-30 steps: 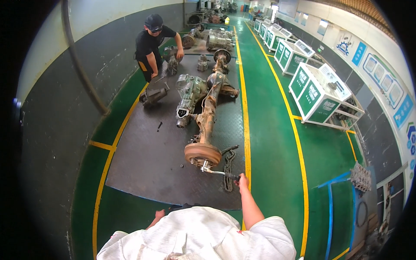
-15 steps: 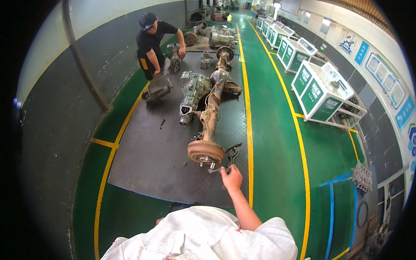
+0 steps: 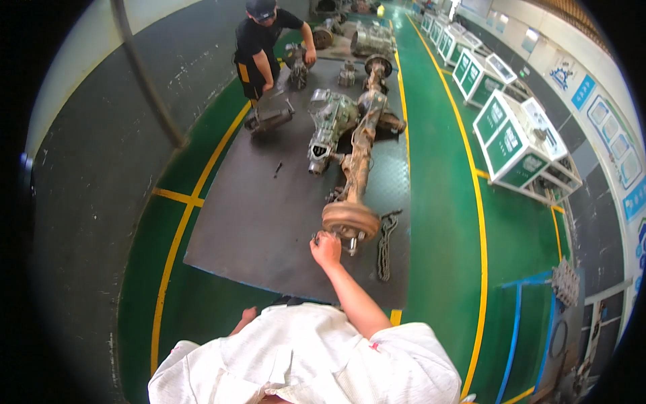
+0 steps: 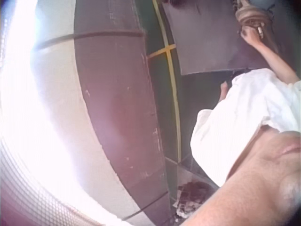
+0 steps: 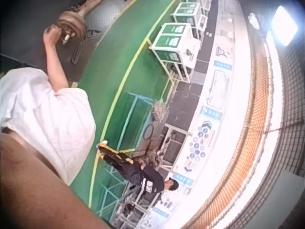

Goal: Using a socket wrench to tighten or loosen bolts on a vehicle axle assembly.

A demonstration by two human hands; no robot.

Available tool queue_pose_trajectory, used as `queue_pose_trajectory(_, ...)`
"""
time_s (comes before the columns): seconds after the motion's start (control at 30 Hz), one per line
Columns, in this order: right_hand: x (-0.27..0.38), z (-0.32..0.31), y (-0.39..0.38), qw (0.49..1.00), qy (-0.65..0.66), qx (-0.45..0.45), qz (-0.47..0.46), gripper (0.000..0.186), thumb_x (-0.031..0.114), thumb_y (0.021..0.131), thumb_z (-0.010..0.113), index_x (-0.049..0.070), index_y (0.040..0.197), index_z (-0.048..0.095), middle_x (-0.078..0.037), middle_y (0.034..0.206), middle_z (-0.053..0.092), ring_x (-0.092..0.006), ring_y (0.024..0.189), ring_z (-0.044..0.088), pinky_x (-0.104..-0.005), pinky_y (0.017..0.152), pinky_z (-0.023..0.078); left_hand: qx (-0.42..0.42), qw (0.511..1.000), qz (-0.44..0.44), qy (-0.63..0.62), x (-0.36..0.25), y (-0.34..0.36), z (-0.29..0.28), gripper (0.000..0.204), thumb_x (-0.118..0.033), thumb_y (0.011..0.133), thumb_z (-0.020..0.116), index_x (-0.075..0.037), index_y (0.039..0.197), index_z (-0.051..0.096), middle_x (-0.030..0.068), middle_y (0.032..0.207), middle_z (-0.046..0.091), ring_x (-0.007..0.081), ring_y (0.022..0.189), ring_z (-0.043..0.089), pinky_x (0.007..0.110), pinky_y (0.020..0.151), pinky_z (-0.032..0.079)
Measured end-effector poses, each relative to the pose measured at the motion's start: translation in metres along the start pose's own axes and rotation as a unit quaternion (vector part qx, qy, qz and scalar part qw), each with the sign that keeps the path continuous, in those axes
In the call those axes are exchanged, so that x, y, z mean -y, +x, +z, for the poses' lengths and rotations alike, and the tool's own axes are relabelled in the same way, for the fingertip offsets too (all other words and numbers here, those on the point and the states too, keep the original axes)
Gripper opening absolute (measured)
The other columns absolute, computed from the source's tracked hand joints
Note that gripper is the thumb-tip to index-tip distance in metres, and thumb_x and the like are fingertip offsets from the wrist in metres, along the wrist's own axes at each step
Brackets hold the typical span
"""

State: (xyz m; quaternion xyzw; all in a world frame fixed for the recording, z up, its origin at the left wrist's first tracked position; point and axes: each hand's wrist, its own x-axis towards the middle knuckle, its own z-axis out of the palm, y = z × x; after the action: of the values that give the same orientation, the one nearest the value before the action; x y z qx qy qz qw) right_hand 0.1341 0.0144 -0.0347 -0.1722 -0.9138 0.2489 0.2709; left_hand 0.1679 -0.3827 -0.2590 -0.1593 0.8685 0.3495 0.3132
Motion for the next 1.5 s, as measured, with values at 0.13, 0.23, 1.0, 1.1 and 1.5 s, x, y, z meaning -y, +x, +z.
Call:
queue_pose_trajectory(0.13, 0.011, -0.004, 0.002, 0.997, 0.025, -0.058, 0.042, 0.015, 0.017, 0.075, 0.064, 0.005, 0.070, 0.056, -0.017, 0.071, 0.059, -0.0371, 0.073, 0.059, -0.0471, 0.065, 0.046, 0.036, 0.903, 0.344, 0.256, 0.050, 0.078, -0.024, 0.034, -0.034, 0.086, 0.051, -0.002, 0.088, 0.060, 0.0231, 0.088, 0.065, 0.0441, 0.086, 0.061, 0.052, 0.075, 0.048)
queue_pose_trajectory(0.23, 0.007, -0.030, -0.003, 0.991, -0.001, -0.066, 0.113, 0.015, 0.020, 0.078, 0.065, 0.005, 0.080, 0.062, -0.016, 0.080, 0.063, -0.0365, 0.078, 0.061, -0.0447, 0.069, 0.049, 0.061, 0.916, 0.282, 0.279, 0.030, 0.093, -0.034, 0.035, -0.029, 0.091, 0.039, -0.003, 0.090, 0.063, 0.0259, 0.091, 0.064, 0.0424, 0.083, 0.062, 0.050, 0.075, 0.049)
queue_pose_trajectory(1.0, -0.138, -0.062, -0.070, 0.735, 0.300, -0.233, 0.562, 0.023, 0.029, 0.085, 0.065, 0.007, 0.089, 0.060, -0.006, 0.067, 0.061, -0.0137, 0.049, 0.057, -0.0240, 0.040, 0.039, 0.139, 0.866, -0.129, -0.462, -0.055, 0.067, -0.142, 0.082, -0.048, 0.083, 0.063, -0.003, 0.141, 0.028, 0.0234, 0.142, 0.037, 0.0373, 0.123, 0.047, 0.051, 0.098, 0.043)
queue_pose_trajectory(1.1, -0.118, -0.091, -0.051, 0.821, 0.215, -0.273, 0.454, 0.025, 0.028, 0.084, 0.068, 0.004, 0.084, 0.063, -0.006, 0.068, 0.061, -0.0137, 0.050, 0.057, -0.0231, 0.041, 0.040, 0.149, 0.846, -0.159, -0.486, -0.045, 0.068, -0.145, 0.095, -0.061, 0.079, 0.061, -0.011, 0.147, 0.017, 0.0216, 0.148, 0.028, 0.0367, 0.132, 0.036, 0.055, 0.103, 0.036)
queue_pose_trajectory(1.5, 0.076, -0.043, 0.033, 0.985, -0.046, -0.168, -0.012, 0.015, 0.015, 0.067, 0.066, 0.002, 0.075, 0.062, -0.016, 0.088, 0.063, -0.0353, 0.088, 0.058, -0.0451, 0.079, 0.047, 0.252, 0.796, -0.060, -0.548, -0.069, 0.120, -0.096, 0.064, -0.059, 0.090, 0.042, -0.016, 0.139, 0.042, 0.0041, 0.142, 0.041, 0.0247, 0.129, 0.038, 0.039, 0.111, 0.028)
